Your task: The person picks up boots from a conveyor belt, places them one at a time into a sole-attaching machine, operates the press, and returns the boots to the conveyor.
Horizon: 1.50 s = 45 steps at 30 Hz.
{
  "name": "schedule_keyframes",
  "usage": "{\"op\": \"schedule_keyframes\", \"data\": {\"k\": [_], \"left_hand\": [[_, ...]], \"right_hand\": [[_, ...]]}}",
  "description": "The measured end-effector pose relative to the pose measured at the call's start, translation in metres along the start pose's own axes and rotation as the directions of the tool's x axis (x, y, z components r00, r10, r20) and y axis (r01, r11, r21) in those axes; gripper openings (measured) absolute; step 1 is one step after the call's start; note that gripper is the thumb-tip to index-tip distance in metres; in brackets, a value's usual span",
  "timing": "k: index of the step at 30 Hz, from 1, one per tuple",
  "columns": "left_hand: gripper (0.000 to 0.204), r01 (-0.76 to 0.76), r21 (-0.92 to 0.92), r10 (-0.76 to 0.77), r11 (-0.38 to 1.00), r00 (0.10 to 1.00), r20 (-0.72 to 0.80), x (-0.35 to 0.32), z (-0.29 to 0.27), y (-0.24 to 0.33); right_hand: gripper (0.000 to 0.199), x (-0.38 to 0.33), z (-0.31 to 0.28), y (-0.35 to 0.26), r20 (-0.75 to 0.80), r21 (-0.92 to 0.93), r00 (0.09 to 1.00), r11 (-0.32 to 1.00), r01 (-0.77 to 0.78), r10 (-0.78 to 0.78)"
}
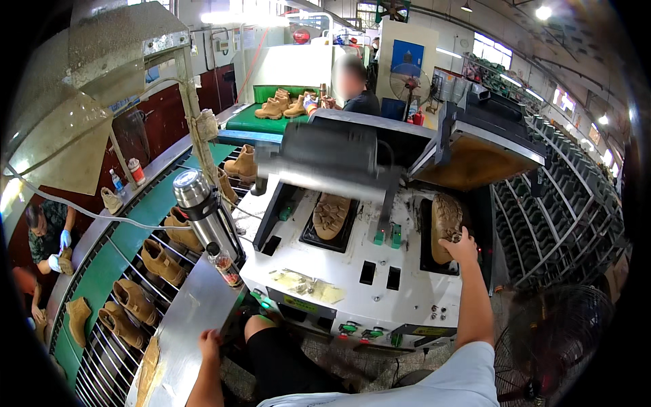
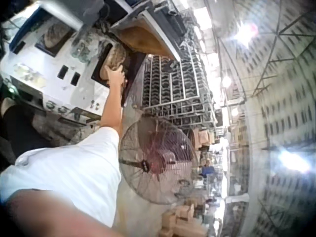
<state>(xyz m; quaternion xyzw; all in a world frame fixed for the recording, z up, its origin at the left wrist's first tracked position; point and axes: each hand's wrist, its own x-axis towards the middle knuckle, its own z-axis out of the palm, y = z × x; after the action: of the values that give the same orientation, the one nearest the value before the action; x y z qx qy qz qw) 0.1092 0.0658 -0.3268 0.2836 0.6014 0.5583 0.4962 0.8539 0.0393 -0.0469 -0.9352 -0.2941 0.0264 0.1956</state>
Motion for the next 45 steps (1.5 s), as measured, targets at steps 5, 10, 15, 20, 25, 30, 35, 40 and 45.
{"op": "schedule_keyframes", "data": {"k": [5, 10, 15, 20, 25, 30, 35, 40, 45], "left_hand": [[0.004, -0.024, -0.066, 0.008, 0.998, 0.972, -0.236, -0.024, -0.056, 0.011], [0.006, 0.079, -0.268, -0.143, 0.960, 0.963, -0.228, -0.033, -0.081, 0.023], [0.008, 0.018, -0.155, -0.057, 0.988, 0.966, -0.252, -0.032, -0.078, 0.011], [0.010, -0.010, 0.084, 0.033, 0.996, 0.962, -0.273, -0.022, -0.085, -0.009], [0.014, 0.019, 0.198, -0.025, 0.980, 0.999, 0.028, -0.057, -0.025, 0.008], [0.042, 0.067, -0.049, -0.016, 0.997, 0.736, 0.677, -0.129, 0.045, 0.080], [0.080, 0.142, -0.568, 0.401, 0.810, 0.573, 0.715, -0.156, 0.046, 0.135], [0.079, 0.164, -0.857, 0.311, 0.488, 0.885, 0.346, -0.178, -0.094, 0.156], [0.076, -0.420, -0.748, 0.204, 0.514, 0.907, -0.370, -0.203, -0.233, 0.116]], "right_hand": [[0.115, 0.037, -0.010, -0.019, 0.253, -0.198, 0.962, 0.979, -0.050, 0.100], [0.117, 0.024, -0.051, -0.037, 0.077, 0.059, 0.995, 0.996, -0.072, 0.067], [0.104, -0.079, -0.018, -0.010, -0.397, 0.297, 0.918, 0.945, 0.135, -0.006], [0.100, -0.151, 0.038, 0.035, -0.614, 0.289, 0.789, 0.935, 0.204, 0.018], [0.074, -0.168, 0.060, 0.042, -0.509, 0.713, 0.858, 0.591, 0.377, 0.067], [0.067, -0.251, 0.086, -0.031, -0.301, 0.918, 0.921, 0.188, 0.350, -0.248], [0.078, -0.381, 0.082, -0.157, 0.092, 0.996, 0.471, 0.085, -0.037, -0.877], [0.050, -0.485, 0.090, -0.254, 0.161, 0.927, -0.209, 0.074, 0.368, -0.965], [0.031, -0.538, 0.112, -0.267, 0.198, 0.915, -0.393, 0.025, 0.403, -0.898]]}}
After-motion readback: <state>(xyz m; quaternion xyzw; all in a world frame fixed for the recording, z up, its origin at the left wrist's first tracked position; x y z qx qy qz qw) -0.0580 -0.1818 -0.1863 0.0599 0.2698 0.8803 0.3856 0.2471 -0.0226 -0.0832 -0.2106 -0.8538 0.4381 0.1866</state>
